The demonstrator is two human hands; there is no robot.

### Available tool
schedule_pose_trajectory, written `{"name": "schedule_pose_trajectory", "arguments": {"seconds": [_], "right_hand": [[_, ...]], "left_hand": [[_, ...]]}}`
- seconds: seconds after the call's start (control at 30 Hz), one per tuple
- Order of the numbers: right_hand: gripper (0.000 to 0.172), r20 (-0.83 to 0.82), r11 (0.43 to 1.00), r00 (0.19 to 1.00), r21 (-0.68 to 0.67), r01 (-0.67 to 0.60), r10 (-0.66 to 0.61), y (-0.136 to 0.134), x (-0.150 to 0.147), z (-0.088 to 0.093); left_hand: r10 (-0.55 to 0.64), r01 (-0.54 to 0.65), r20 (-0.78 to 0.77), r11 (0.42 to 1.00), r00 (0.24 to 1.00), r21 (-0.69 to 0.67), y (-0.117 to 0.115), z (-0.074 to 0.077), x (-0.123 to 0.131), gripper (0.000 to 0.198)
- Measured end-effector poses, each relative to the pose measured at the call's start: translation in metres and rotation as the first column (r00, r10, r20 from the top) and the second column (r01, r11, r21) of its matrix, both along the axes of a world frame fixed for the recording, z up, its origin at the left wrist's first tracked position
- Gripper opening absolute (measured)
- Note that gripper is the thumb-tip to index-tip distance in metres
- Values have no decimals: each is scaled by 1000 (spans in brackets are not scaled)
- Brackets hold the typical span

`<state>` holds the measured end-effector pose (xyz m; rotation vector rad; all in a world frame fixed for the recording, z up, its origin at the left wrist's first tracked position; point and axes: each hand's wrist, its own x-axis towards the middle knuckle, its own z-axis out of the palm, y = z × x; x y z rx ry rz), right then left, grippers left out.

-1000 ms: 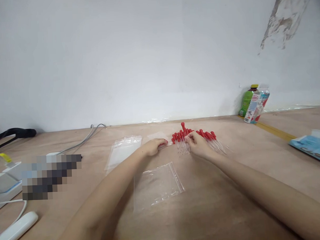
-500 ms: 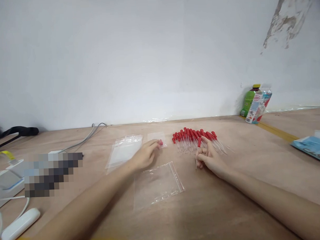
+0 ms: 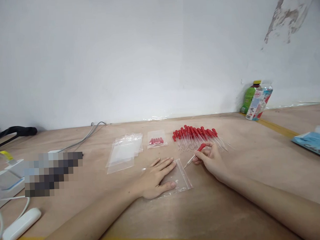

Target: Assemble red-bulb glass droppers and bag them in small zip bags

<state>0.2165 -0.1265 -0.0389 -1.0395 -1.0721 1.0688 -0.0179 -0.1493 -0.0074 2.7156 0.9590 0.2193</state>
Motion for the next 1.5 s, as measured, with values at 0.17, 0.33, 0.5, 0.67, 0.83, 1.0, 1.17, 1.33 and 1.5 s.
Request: {"name": "schedule_pose_trajectory", "arguments": {"seconds": [0.17,0.33,0.5,0.67,0.83,1.0,1.17,1.33,1.5], "right_hand": [[56,-53,999,998,-16,-40,40,-7,-6,-1],[41,-99,967,969,-101,-235,225,-19,-11,8],[30,77,890,888,-79,-448,454,-19,-3,9],[29,234,810,783,-41,-584,576,-15,4,8],[28,200,758,744,7,-652,638,-14,1,8],[26,225,776,752,-37,-629,620,-14,-1,7],[33,272,847,802,-150,-510,532,-13,1,9],[36,217,797,767,-171,-579,604,-12,9,9],[39,160,741,724,-112,-662,671,-13,10,9]], "left_hand": [[10,-10,-8,1000,1000,5,-2,0,0,62],[14,-14,43,1000,999,8,-2,-2,0,60],[29,-31,94,999,995,14,-3,-1,2,56],[-5,2,105,1000,994,28,-4,3,4,54],[-5,-6,165,998,986,66,-3,0,10,53],[109,-138,216,982,970,125,-4,1,9,47],[-58,51,138,997,989,52,-8,10,-11,49],[-42,43,92,999,995,-8,-8,6,-18,60],[-30,33,92,999,995,-31,-7,2,-10,60]]}}
